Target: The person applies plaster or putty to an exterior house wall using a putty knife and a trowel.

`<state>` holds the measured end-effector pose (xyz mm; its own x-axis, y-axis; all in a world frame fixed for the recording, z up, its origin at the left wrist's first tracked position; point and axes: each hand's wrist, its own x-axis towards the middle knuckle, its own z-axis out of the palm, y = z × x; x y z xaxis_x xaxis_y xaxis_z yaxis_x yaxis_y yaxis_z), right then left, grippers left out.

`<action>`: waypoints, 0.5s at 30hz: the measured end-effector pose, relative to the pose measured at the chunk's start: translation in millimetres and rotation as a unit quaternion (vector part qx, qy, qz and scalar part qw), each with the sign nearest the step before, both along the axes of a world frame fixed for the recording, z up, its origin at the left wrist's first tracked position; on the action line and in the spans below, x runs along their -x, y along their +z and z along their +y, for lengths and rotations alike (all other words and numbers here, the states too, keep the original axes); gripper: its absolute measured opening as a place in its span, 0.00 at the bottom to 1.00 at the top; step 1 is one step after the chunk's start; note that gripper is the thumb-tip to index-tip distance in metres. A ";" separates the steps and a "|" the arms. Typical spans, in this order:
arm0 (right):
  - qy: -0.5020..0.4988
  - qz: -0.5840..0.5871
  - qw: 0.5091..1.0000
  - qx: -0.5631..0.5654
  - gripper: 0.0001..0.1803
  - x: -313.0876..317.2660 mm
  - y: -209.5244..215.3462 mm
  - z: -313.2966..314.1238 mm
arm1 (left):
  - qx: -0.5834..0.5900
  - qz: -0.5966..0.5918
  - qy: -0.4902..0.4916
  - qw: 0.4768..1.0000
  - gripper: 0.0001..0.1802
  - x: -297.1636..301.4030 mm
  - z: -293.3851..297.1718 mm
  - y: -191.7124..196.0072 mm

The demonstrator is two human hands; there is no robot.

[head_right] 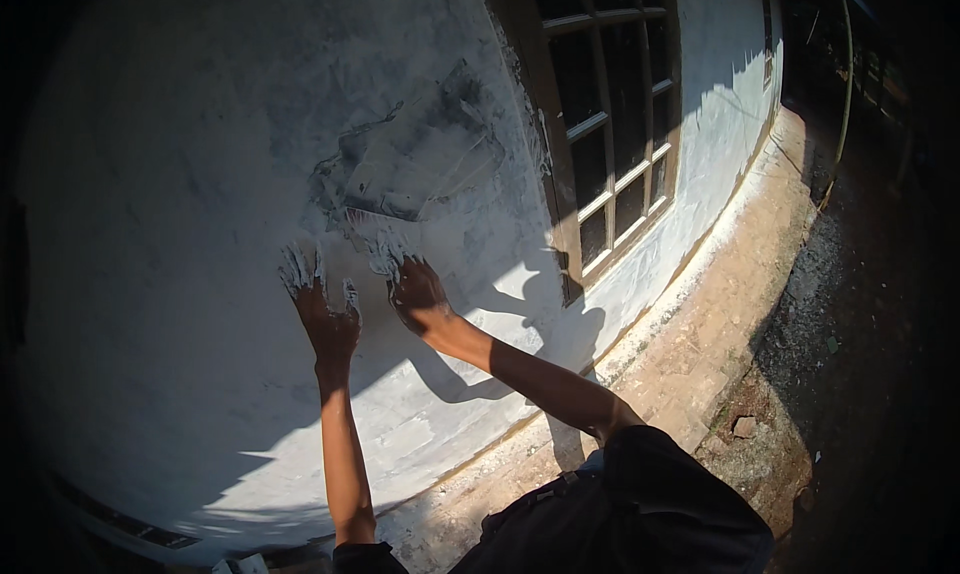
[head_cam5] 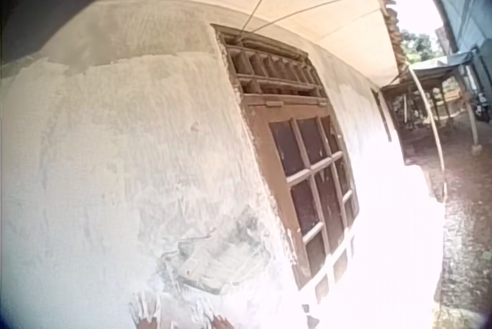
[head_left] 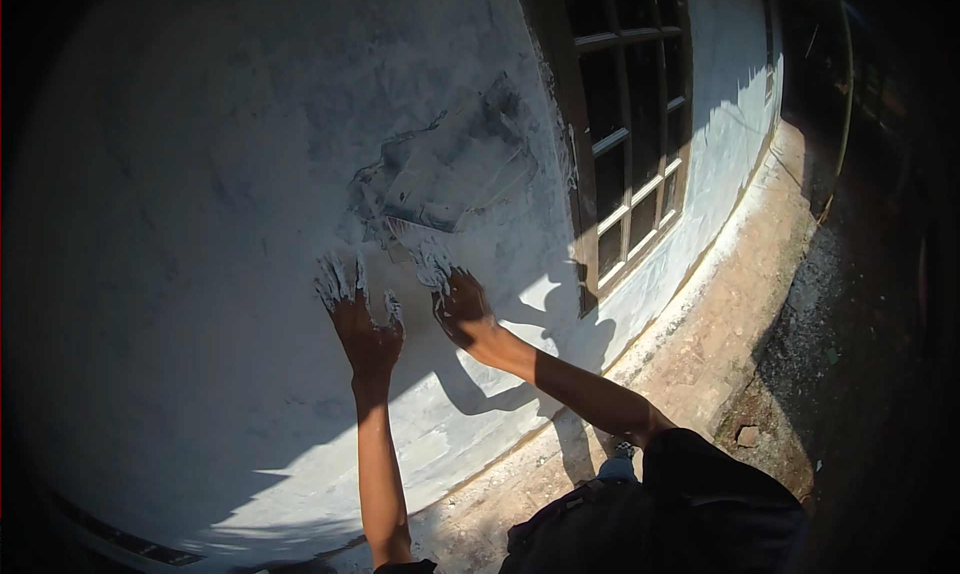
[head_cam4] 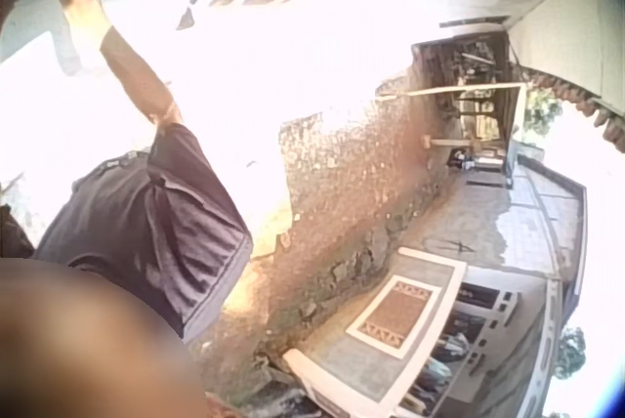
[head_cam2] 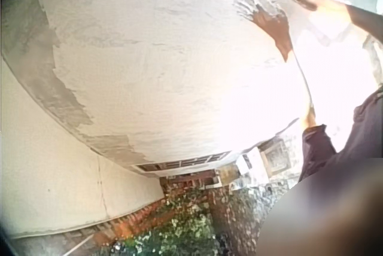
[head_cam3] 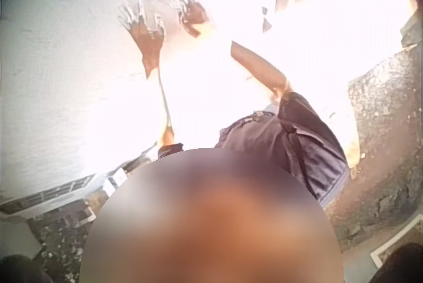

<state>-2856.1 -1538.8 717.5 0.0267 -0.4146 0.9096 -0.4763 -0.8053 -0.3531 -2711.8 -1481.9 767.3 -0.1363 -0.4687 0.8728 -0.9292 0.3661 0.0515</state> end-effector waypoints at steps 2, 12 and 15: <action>0.005 -0.109 0.994 -0.010 0.07 42.6 16.2 -17.4 | 0.008 -0.031 0.037 0.999 0.31 16.4 -0.9 14.4; -0.043 -0.133 0.986 -0.090 0.07 24.3 17.2 -59.3 | 0.014 -0.030 0.038 0.999 0.31 17.4 -1.8 8.8; -0.069 -0.025 0.994 -0.084 0.14 -12.0 -38.2 -42.4 | 0.032 -0.034 0.028 0.998 0.30 13.1 -11.6 -5.5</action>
